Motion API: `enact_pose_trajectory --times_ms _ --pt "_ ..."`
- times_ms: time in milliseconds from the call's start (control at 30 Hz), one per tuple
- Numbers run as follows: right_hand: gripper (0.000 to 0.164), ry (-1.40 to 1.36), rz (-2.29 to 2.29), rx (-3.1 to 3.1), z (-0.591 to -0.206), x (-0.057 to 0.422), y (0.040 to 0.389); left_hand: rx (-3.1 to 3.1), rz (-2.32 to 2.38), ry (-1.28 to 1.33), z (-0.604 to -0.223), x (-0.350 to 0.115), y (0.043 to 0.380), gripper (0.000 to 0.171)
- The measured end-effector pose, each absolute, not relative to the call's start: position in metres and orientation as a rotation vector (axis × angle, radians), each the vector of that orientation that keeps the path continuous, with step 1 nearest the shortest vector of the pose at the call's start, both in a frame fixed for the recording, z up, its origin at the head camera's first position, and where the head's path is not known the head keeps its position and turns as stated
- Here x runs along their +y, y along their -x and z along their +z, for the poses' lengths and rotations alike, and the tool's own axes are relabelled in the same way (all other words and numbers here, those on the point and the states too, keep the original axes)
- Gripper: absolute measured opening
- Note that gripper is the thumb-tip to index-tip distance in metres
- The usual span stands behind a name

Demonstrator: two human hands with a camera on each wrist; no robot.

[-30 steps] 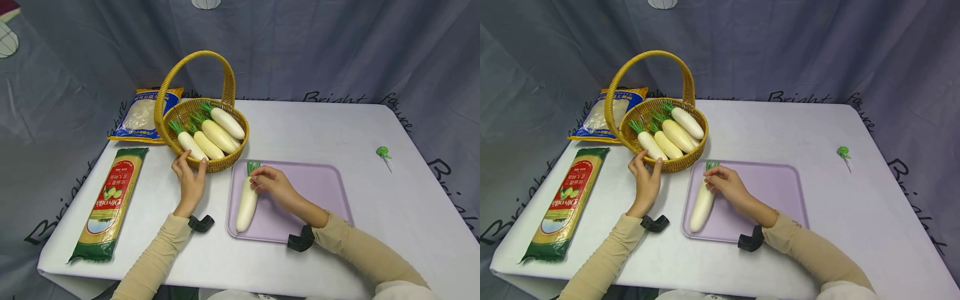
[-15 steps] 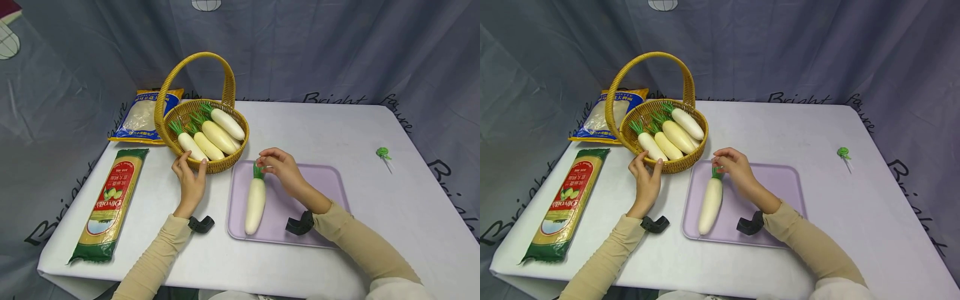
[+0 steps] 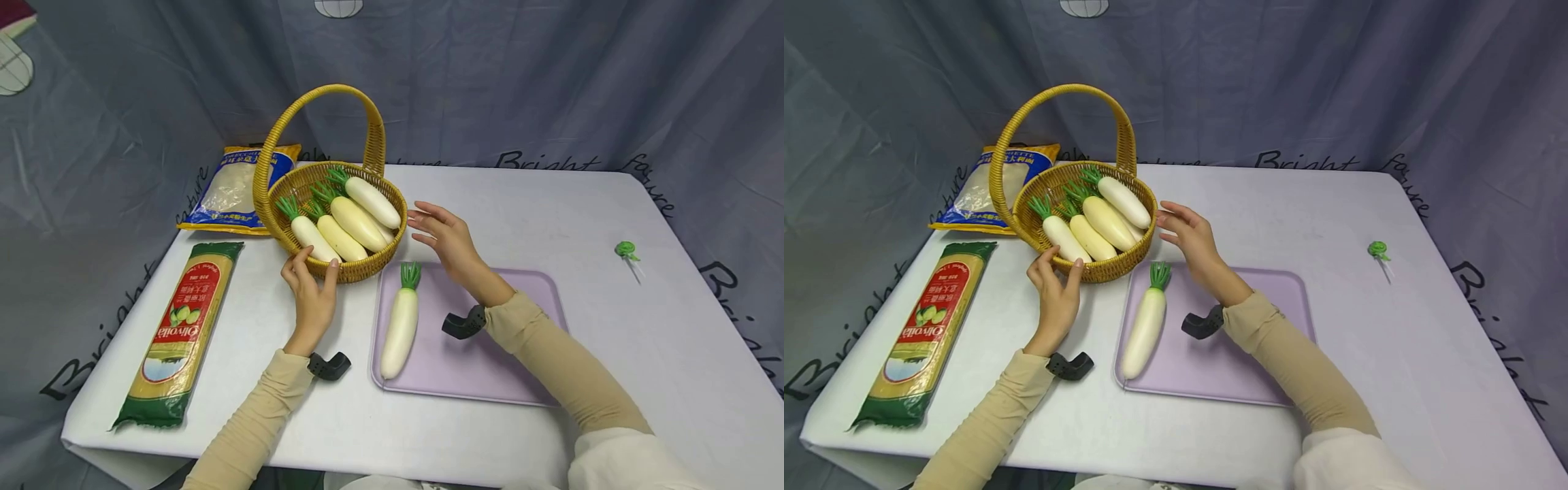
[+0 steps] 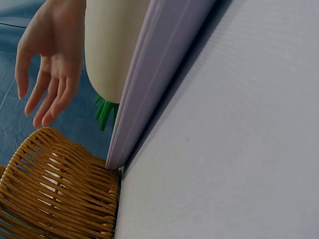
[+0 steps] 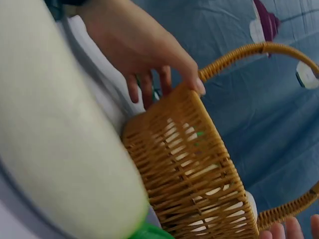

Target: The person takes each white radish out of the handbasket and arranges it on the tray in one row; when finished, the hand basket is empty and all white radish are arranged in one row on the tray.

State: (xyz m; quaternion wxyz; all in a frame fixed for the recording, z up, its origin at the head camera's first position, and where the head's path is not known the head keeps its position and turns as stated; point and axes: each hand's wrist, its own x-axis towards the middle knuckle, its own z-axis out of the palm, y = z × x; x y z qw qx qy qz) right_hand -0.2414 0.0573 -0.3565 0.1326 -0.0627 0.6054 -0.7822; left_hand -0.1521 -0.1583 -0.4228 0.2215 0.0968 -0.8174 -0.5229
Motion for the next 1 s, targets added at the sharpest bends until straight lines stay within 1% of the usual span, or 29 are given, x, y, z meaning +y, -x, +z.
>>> enact_pose_trajectory --times_ms 233,367,467,600,700,833,1000 --pt "0.042 0.171 -2.358 1.625 -0.351 0.04 0.271 -2.265 -1.437 -0.276 -0.424 -0.159 0.153 0.049" --pt "0.043 0.24 -2.287 1.753 -0.35 0.03 0.285 -2.266 -1.433 -0.271 -0.424 -0.158 0.154 0.05" --pt "0.046 0.336 -2.102 2.023 -0.349 0.023 0.294 -2.262 -1.433 -0.271 -0.425 -0.159 0.154 0.049" --pt "0.054 0.474 -1.732 2.392 -0.348 0.015 0.302 -2.258 -1.435 -0.276 -0.426 -0.159 0.154 0.049" --pt "0.06 0.552 -1.528 2.528 -0.346 0.009 0.307 -2.258 -1.429 -0.268 -0.425 -0.159 0.154 0.049" --pt "0.066 0.58 -1.394 2.576 -0.344 0.001 0.313 -2.258 -1.426 -0.263 -0.425 -0.159 0.154 0.049" --pt "0.071 0.53 -1.271 2.591 -0.346 -0.006 0.319 -2.267 -1.427 -0.277 -0.425 -0.158 0.154 0.048"
